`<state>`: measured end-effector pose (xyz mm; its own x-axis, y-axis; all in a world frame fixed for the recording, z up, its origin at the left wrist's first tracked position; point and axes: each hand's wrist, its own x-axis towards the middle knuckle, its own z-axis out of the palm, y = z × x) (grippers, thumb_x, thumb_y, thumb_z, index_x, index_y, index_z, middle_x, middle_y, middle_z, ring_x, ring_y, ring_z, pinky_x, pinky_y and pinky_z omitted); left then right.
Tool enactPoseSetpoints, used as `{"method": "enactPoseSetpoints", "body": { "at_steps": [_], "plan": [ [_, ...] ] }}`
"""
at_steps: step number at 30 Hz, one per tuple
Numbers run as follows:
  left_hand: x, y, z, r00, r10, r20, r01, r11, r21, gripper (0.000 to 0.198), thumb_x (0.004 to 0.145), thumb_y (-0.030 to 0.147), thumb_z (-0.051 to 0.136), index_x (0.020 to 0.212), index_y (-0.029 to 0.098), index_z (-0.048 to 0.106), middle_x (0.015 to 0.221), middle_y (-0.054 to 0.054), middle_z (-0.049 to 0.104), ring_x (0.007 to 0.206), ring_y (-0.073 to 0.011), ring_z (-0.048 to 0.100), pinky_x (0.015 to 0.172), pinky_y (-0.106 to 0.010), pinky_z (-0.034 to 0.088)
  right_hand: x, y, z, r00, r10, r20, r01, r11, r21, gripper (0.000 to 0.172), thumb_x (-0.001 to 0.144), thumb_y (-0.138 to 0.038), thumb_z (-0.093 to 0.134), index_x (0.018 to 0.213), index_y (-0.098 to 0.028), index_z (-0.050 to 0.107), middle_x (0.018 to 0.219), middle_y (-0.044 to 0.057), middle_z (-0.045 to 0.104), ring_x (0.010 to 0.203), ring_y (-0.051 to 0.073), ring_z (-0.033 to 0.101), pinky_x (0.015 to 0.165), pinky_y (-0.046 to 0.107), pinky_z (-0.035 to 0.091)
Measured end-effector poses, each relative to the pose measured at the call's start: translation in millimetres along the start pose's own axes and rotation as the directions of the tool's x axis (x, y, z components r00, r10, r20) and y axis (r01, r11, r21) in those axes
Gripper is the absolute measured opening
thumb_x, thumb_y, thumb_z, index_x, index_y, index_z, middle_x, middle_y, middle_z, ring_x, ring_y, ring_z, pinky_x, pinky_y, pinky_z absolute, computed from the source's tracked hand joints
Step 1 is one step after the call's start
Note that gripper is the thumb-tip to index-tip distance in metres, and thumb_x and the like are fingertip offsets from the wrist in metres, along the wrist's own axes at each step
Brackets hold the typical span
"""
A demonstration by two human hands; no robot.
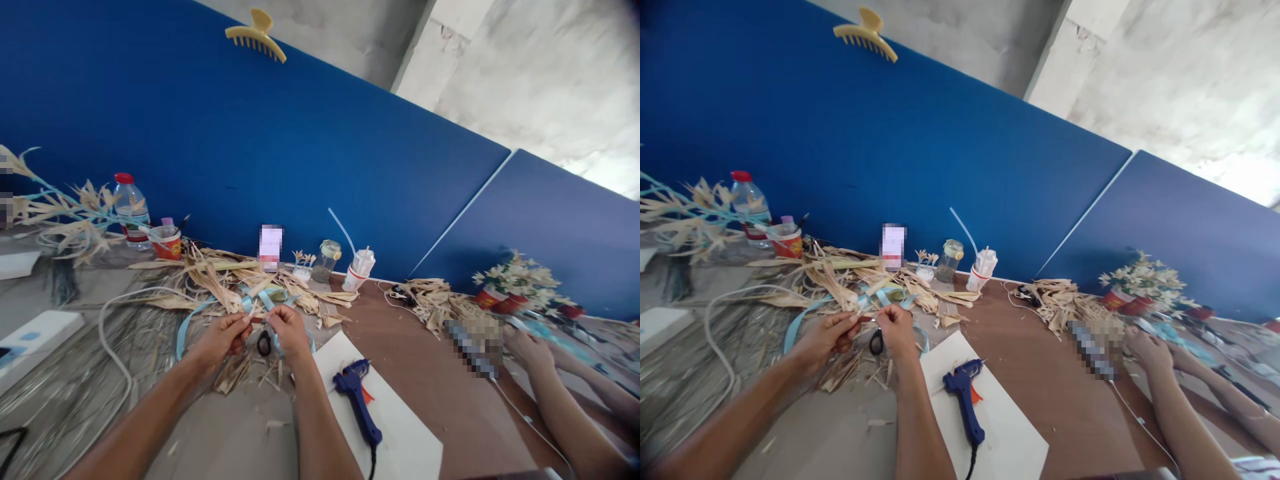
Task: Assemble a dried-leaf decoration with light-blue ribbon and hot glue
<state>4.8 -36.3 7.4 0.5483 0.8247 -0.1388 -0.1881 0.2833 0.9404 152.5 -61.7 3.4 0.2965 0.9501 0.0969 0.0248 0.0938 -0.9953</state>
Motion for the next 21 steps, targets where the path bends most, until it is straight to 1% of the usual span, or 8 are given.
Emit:
{"method": "enactPoseSetpoints", "body": {
  "at_steps": [3, 7, 9, 13, 16, 19, 21],
  "plan": [
    [-1.6, 1.0, 0.2, 1.0, -0.017, 0.02, 0.016, 1.0, 0.012, 0.035, 0.069, 0.047, 0.066, 0.076, 0.013, 0.06, 0.053, 0.007, 0.041, 0.037, -0.002, 0.022, 0.039, -0.02, 0.014, -0.7, 0.7, -0.5, 1.0, -0.009, 0.007, 0.009, 0.999, -0.033, 0.009, 0.062, -0.026, 0.056, 0.056, -0.019, 0.056, 0.048, -0.006, 0.043, 0.049, 0.009, 0.033, 0.048, 0.022, 0.026],
    [-2.1, 0.6, -2.6, 0.998, -0.035, 0.058, 0.034, 0.999, 0.028, 0.037, 0.072, 0.047, 0.064, 0.06, 0.014, 0.053, 0.049, 0.006, 0.039, 0.035, -0.0017, 0.021, 0.038, -0.02, 0.014, -1.7, 1.3, -2.2, 1.0, 0.0, 0.03, 0.002, 0.997, -0.08, 0.009, 0.062, -0.025, 0.056, 0.056, -0.018, 0.058, 0.048, -0.007, 0.045, 0.049, 0.008, 0.033, 0.049, 0.021, 0.027],
    [-2.9, 1.1, -3.9, 0.995, -0.057, 0.084, 0.054, 0.998, 0.037, 0.038, 0.073, 0.047, 0.063, 0.056, 0.015, 0.05, 0.048, 0.006, 0.038, 0.035, -0.0018, 0.021, 0.037, -0.02, 0.016, -1.6, 1.7, -3.3, 0.999, 0.006, 0.048, -0.001, 0.996, -0.094, 0.009, 0.062, -0.023, 0.056, 0.056, -0.017, 0.058, 0.048, -0.007, 0.045, 0.048, 0.008, 0.033, 0.049, 0.021, 0.027],
    [-5.5, 3.5, -4.9, 0.989, -0.091, 0.114, 0.084, 0.994, 0.064, 0.037, 0.072, 0.046, 0.063, 0.057, 0.015, 0.051, 0.048, 0.005, 0.04, 0.036, -0.002, 0.02, 0.037, -0.019, 0.017, -0.6, 2.0, -5.0, 0.998, -0.006, 0.069, 0.013, 0.993, -0.113, 0.01, 0.062, -0.022, 0.056, 0.054, -0.018, 0.057, 0.047, -0.008, 0.043, 0.047, 0.008, 0.033, 0.047, 0.02, 0.027],
    [-5.2, 2.9, -6.6, 0.989, -0.1, 0.113, 0.088, 0.991, 0.106, 0.037, 0.073, 0.046, 0.062, 0.057, 0.015, 0.052, 0.049, 0.004, 0.043, 0.036, -0.0023, 0.021, 0.038, -0.02, 0.016, -1.7, -0.7, -6.3, 0.997, 0.003, 0.082, 0.006, 0.993, -0.114, 0.01, 0.063, -0.022, 0.055, 0.053, -0.018, 0.055, 0.046, -0.007, 0.042, 0.047, 0.008, 0.033, 0.047, 0.02, 0.026],
    [-3.9, 1.2, -8.7, 0.988, -0.104, 0.11, 0.087, 0.985, 0.148, 0.036, 0.074, 0.047, 0.061, 0.059, 0.014, 0.054, 0.049, 0.003, 0.045, 0.036, -0.0029, 0.024, 0.038, -0.02, 0.016, -4.1, -5.4, -8.2, 0.992, 0.023, 0.12, -0.009, 0.994, -0.11, 0.01, 0.062, -0.022, 0.056, 0.052, -0.018, 0.055, 0.047, -0.007, 0.045, 0.047, 0.008, 0.034, 0.047, 0.02, 0.026],
    [-4.1, 1.2, -8.9, 0.986, -0.114, 0.12, 0.094, 0.982, 0.163, 0.034, 0.073, 0.047, 0.062, 0.064, 0.014, 0.057, 0.049, 0.004, 0.045, 0.036, -0.0036, 0.025, 0.038, -0.02, 0.016, -5.4, -8.0, -9.3, 0.987, 0.038, 0.153, -0.021, 0.994, -0.107, 0.01, 0.062, -0.022, 0.058, 0.053, -0.018, 0.057, 0.046, -0.007, 0.047, 0.046, 0.007, 0.034, 0.047, 0.02, 0.026]
  ]
}}
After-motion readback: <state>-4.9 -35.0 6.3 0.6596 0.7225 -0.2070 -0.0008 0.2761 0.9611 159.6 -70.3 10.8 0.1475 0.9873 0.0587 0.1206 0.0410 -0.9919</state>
